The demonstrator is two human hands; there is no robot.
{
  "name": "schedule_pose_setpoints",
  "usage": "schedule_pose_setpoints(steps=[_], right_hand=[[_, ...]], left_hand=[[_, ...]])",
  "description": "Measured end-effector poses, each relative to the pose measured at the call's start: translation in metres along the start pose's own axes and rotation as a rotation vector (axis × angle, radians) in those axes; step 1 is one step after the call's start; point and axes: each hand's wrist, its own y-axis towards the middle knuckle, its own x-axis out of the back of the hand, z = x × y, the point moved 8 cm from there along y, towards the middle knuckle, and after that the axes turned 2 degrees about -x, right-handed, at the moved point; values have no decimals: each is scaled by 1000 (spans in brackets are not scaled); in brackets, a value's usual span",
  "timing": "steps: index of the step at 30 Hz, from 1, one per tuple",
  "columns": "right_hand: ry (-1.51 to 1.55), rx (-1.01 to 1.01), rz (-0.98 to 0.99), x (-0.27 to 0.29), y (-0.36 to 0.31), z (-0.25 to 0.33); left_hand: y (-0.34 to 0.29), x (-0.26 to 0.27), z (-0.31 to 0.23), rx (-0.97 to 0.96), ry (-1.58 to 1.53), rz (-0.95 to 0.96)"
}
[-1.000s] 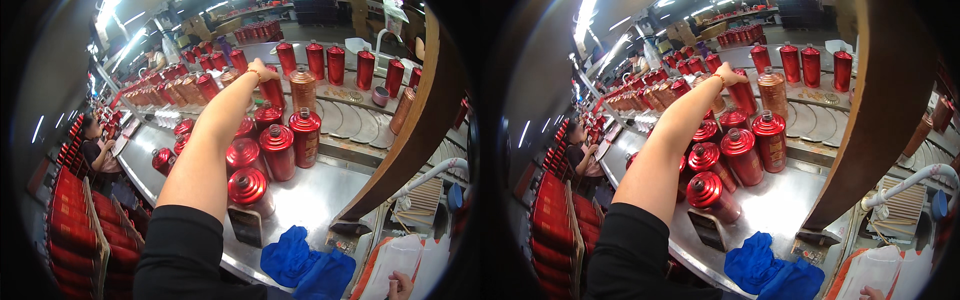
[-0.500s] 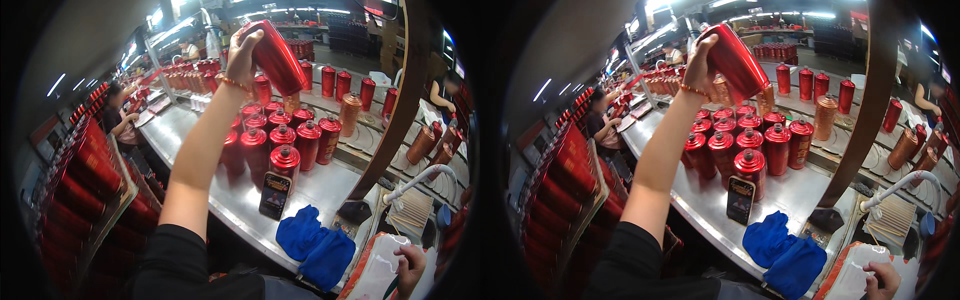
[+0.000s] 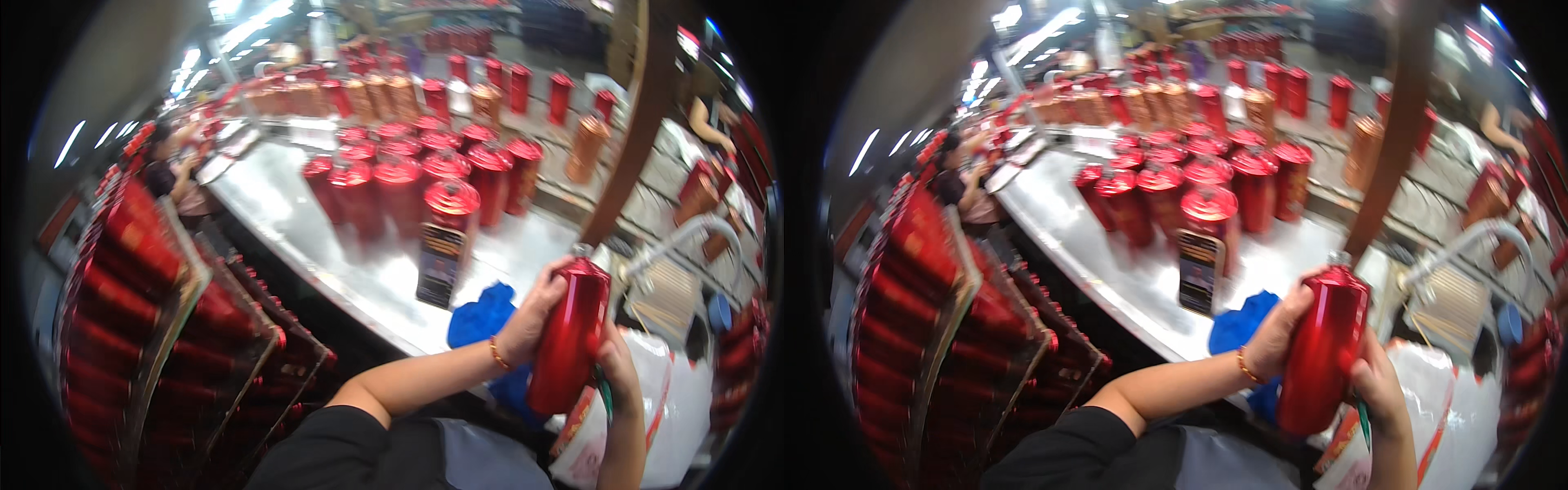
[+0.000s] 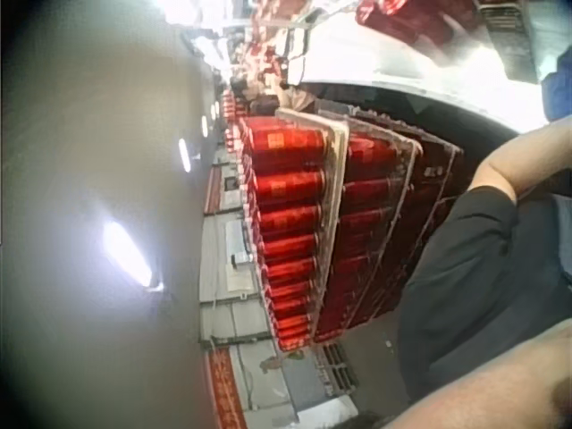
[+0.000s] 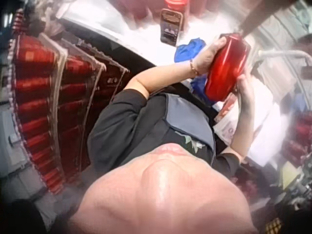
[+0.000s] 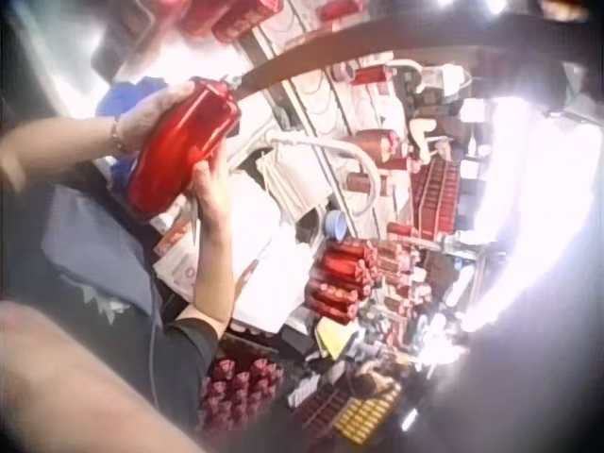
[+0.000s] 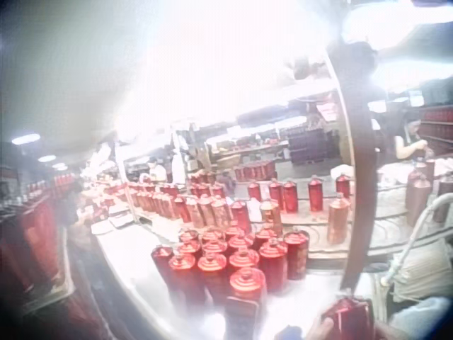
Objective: The person cleans a red cylindrical container using a green sponge and a blue cloth. They wipe the container's surface, rinse the sponge under a faucet, and place the cleaned container on a metal counter among many similar containers.
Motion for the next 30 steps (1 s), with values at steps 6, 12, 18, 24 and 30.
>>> schedule_pose_setpoints(steps=[6,12,18,24,30], right_hand=[[-502,-187,-197,10,-20,-24],[-488,-250,-150,12,-16,-21],[-496,-240,-187,8,-15,-17],[-946,-288,-166,2,-15,-1],[-497,-262,-460,103,-90,-10]], left_hand=[[-23,51,31,-42,884,-4],[-29,23,38,205,724,-31],[-27,42,49,310,432,-110],[-14,57,55,308,157,-104],[-18,54,22,58,806,-94]])
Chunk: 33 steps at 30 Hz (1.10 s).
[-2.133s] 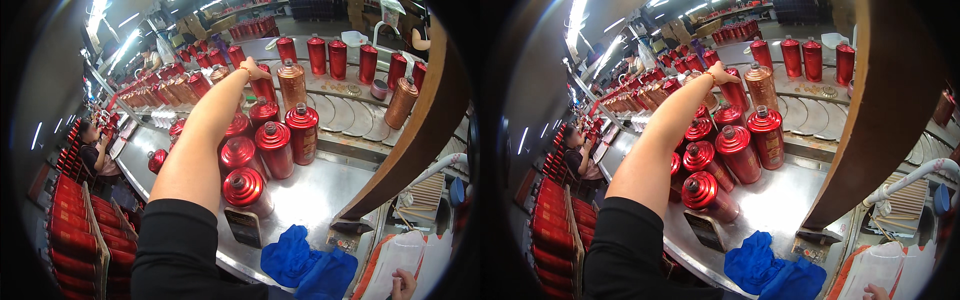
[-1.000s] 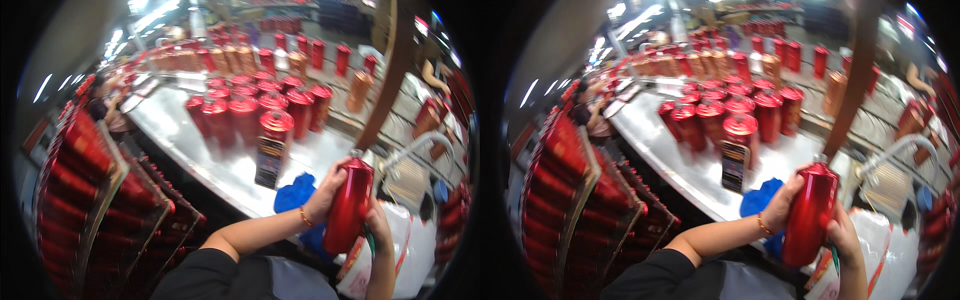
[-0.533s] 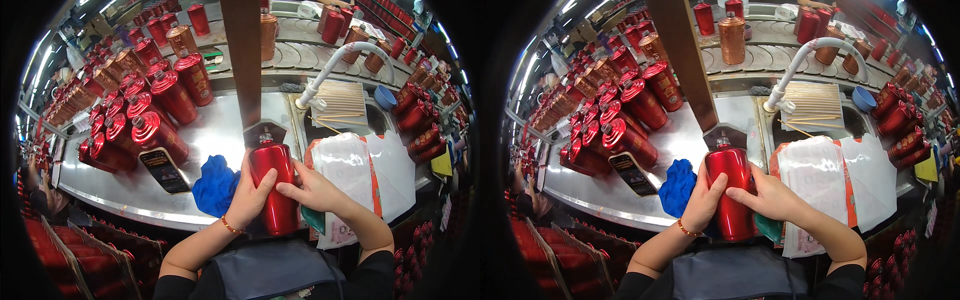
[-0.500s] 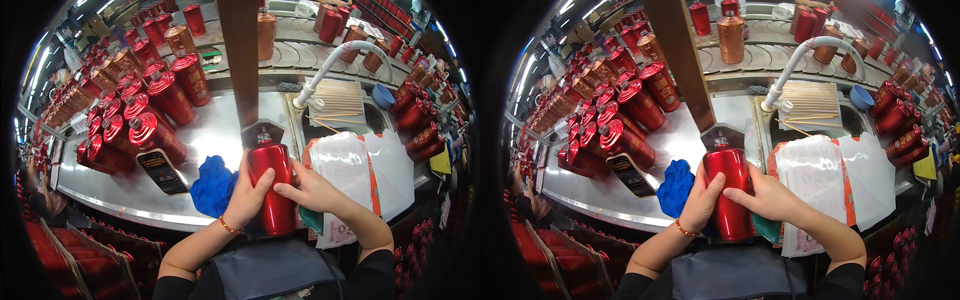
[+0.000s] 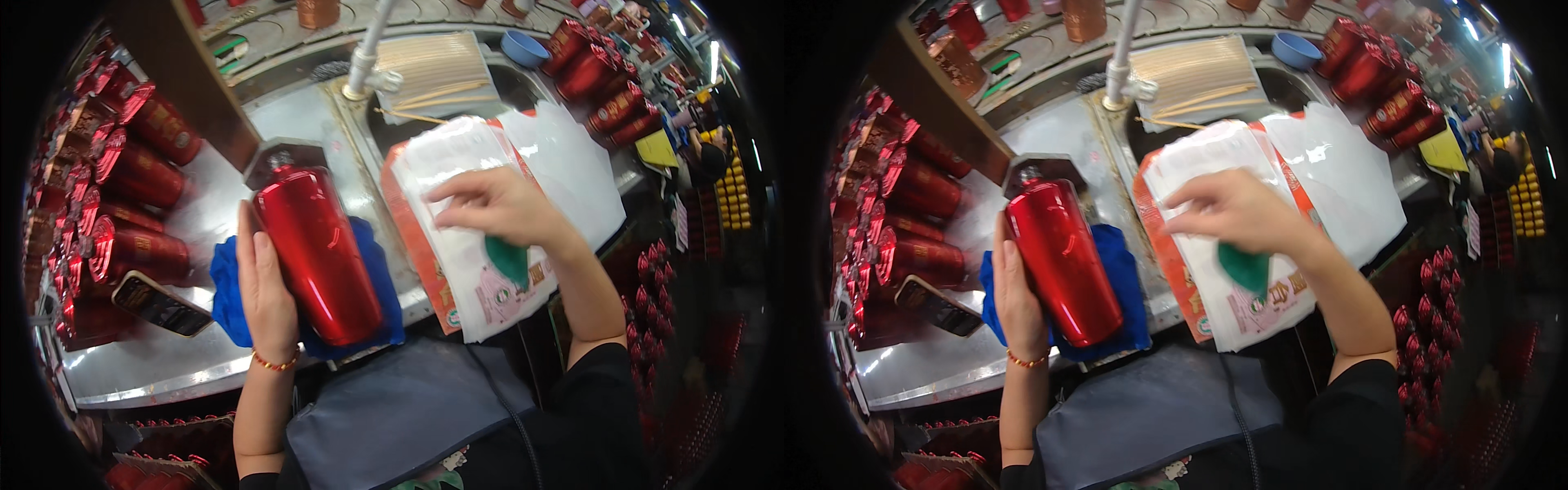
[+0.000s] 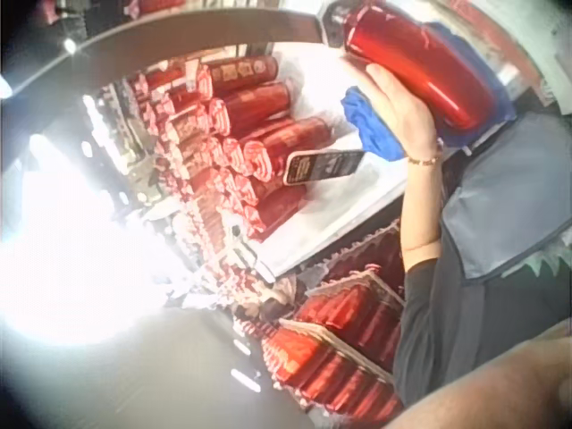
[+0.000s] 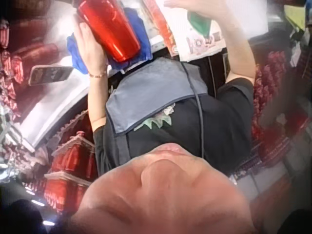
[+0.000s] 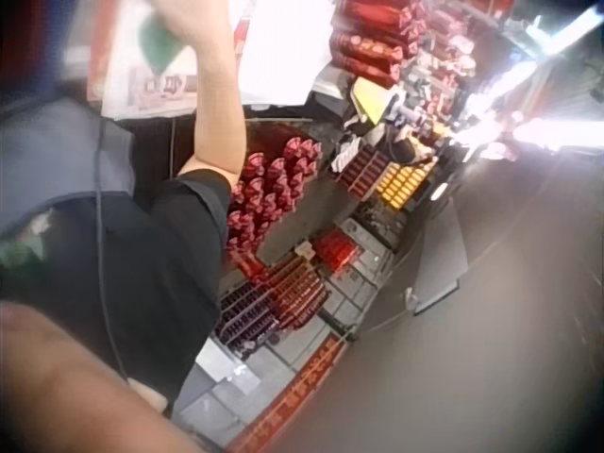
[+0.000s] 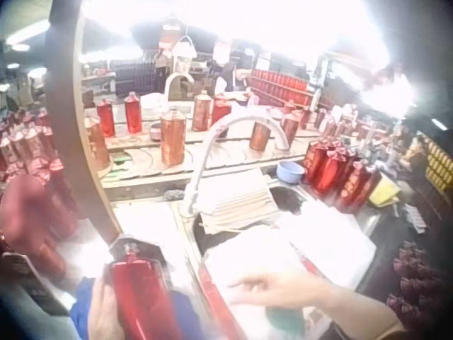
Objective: The person cleans a red cylindrical container using a green sponge and a blue cloth. They wipe the container's surface, rinse the sponge under a faucet, and place the cleaned container on a metal counter among many similar containers.
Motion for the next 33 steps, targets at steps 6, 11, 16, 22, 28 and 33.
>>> schedule_pose_setpoints(steps=[6,11,16,22,28,33], right_hand=[[-504,-397,-108,80,-92,-72],[-599,-391,-221,81,-135,-84],[-683,-443,-315,89,-137,-107],[-315,-507,-401,90,-148,-139],[1,-518,-412,87,-157,-161],[79,-433,-442,82,-162,-164]], left_hand=[[-34,-12,-5,-71,174,91],[-34,-6,-1,-110,265,72],[-35,-5,1,-73,213,67],[-34,-6,1,-99,215,68],[-33,-6,3,-104,188,76],[-33,-6,4,-96,172,88]])
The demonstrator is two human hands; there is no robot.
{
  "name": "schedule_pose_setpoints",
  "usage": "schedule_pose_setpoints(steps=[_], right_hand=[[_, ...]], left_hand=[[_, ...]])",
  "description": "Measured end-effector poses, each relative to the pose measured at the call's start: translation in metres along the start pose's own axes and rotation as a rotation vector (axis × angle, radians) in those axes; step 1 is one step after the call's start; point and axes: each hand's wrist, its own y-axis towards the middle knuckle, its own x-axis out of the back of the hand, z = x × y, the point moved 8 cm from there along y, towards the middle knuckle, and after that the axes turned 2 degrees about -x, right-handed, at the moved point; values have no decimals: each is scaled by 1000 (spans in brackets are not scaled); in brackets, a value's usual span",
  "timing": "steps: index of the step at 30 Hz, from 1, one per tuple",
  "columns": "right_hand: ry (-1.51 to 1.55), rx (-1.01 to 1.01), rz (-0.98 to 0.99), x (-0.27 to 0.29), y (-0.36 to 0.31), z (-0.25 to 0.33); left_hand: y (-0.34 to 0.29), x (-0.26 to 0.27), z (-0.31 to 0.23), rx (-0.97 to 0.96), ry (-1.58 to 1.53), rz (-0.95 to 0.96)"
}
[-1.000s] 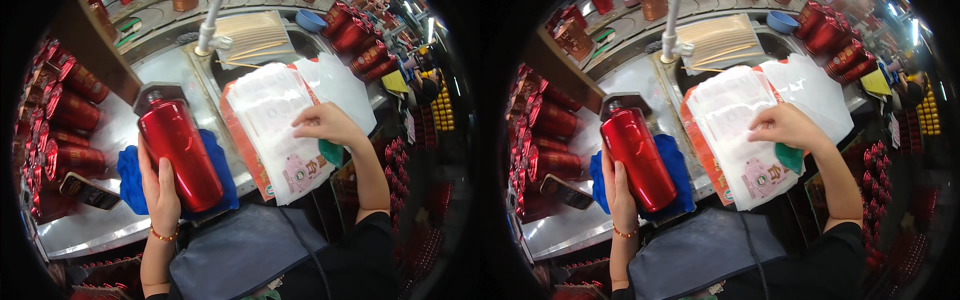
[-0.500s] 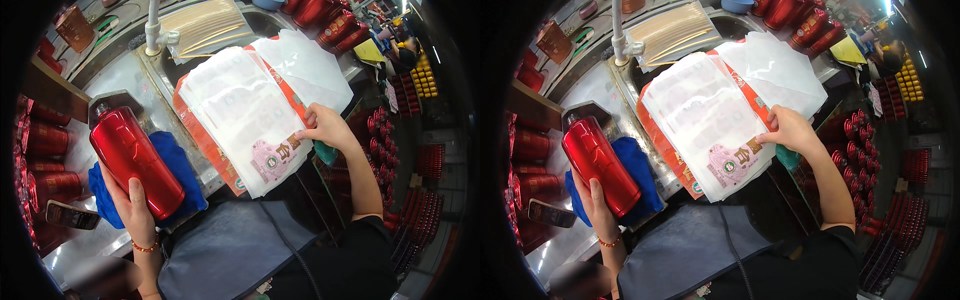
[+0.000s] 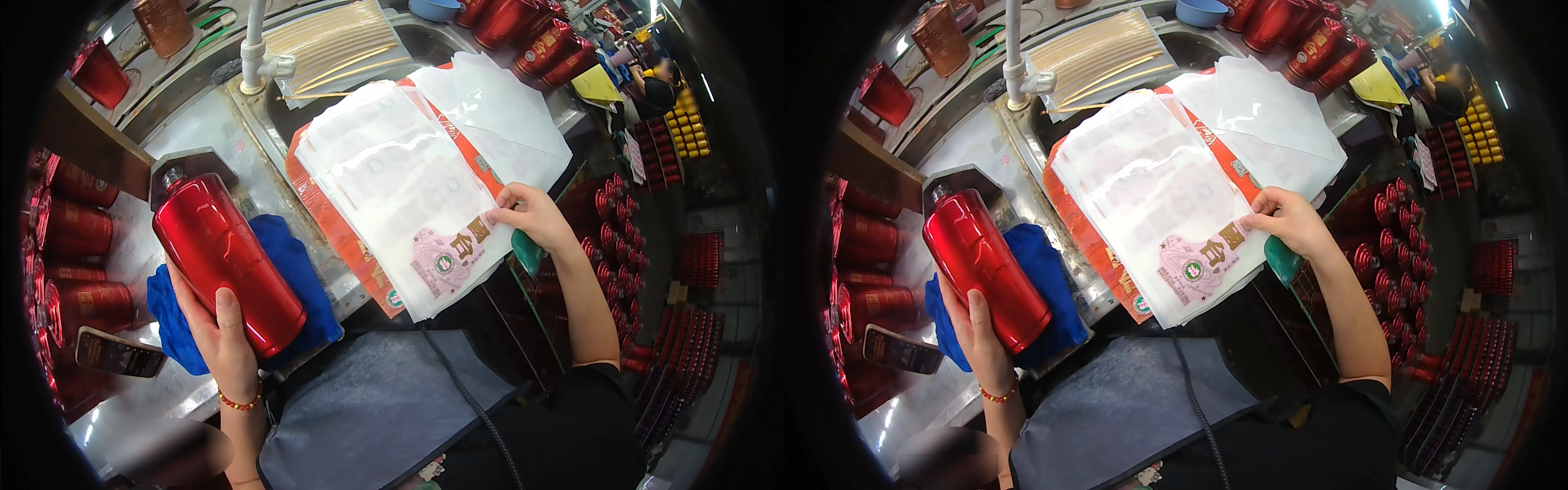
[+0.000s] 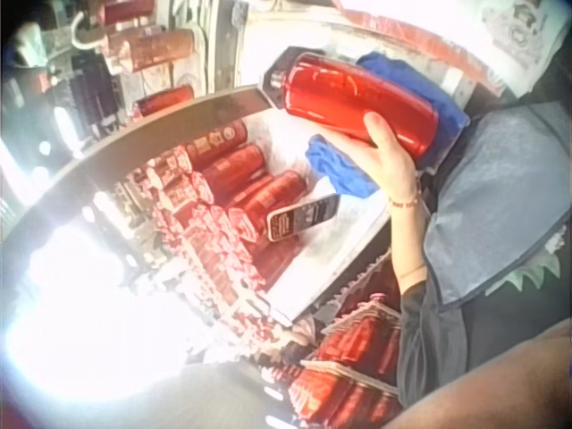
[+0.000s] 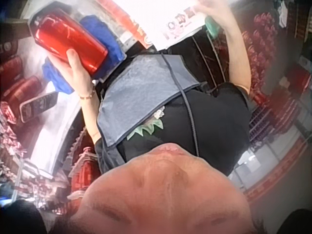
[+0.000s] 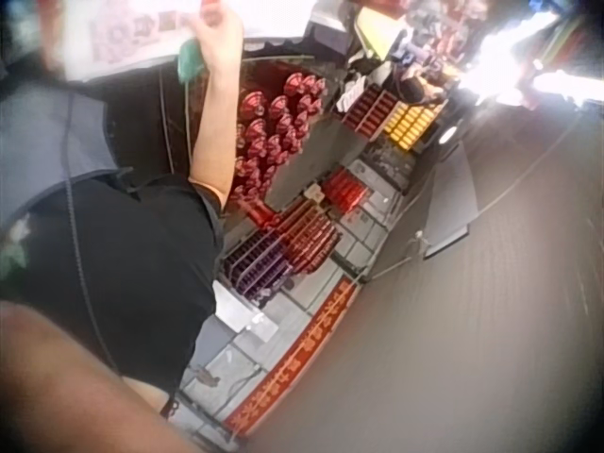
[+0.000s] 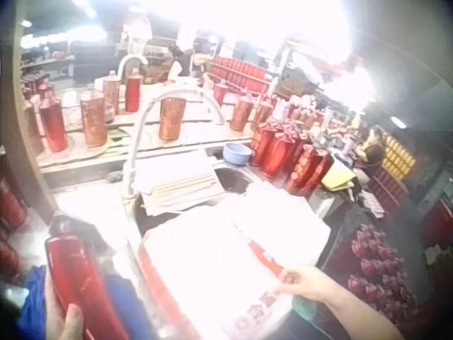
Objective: The person cleans a red cylindrical container using a green sponge and a blue cloth. They wipe the container's surface, rinse the sponge under a faucet, and place the cleaned container on a metal counter among many similar containers.
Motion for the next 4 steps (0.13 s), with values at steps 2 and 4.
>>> schedule_pose_setpoints(steps=[2,4], right_hand=[[-41,-23,14,-5,-6,7],[-101,-112,-7,-3,-8,6]], left_hand=[[0,0,0,1,-8,1],[1,0,0,3,15,5]])
